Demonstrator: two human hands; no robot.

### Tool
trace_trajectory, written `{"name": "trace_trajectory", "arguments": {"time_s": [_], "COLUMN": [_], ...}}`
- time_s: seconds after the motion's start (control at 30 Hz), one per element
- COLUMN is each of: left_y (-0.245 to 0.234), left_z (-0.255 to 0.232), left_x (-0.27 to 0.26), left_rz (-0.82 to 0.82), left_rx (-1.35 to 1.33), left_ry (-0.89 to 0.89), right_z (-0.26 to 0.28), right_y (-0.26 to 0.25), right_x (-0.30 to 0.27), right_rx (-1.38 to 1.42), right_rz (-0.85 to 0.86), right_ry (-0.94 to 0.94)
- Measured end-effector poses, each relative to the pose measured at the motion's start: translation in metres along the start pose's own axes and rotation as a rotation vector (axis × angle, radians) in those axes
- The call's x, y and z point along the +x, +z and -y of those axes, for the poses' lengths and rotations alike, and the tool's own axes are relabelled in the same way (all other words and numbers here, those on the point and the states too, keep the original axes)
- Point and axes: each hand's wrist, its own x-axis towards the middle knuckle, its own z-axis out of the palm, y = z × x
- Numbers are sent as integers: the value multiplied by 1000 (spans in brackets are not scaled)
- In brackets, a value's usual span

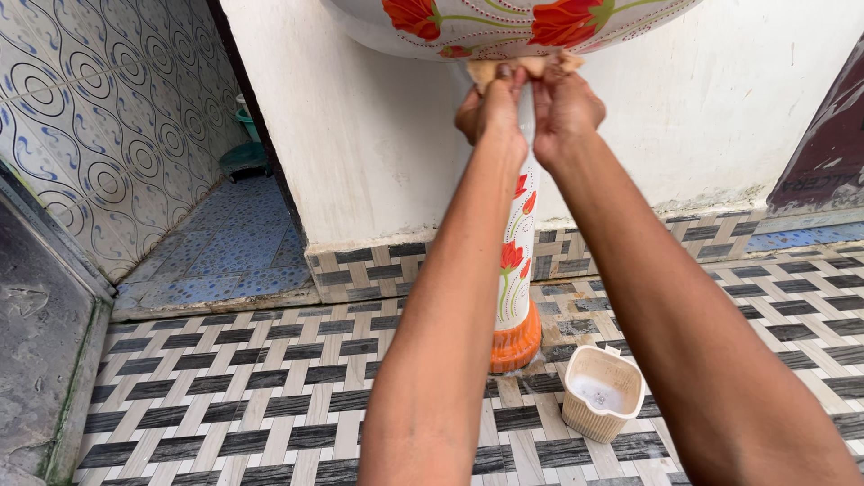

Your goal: The person scrubs an orange wall-mounted sink and its floral-patterned pedestal using a sponge and a small container of soapy water. They wipe the basin, faucet, and pedestal base thoroughly.

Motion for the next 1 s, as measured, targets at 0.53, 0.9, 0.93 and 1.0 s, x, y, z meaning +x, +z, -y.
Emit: {"name": "trace_trajectory", "arguments": {"time_s": [0.53, 0.9, 0.93, 1.0], "left_y": [-31, 15, 18, 23], "left_z": [-73, 47, 55, 73], "left_x": [18, -25, -22, -17], "left_rz": [-77, 88, 102, 130], "left_rx": [128, -21, -50, -103], "left_ry": [180, -95, -95, -88], "right_z": [-51, 54, 58, 60], "right_y": [22, -32, -34, -37], "right_x": [-28, 1, 2, 3], "right_rx": [-10, -69, -75, -88], "right_rz": [183, 5, -10, -11], "right_ry": [181, -27, -43, -58]}}
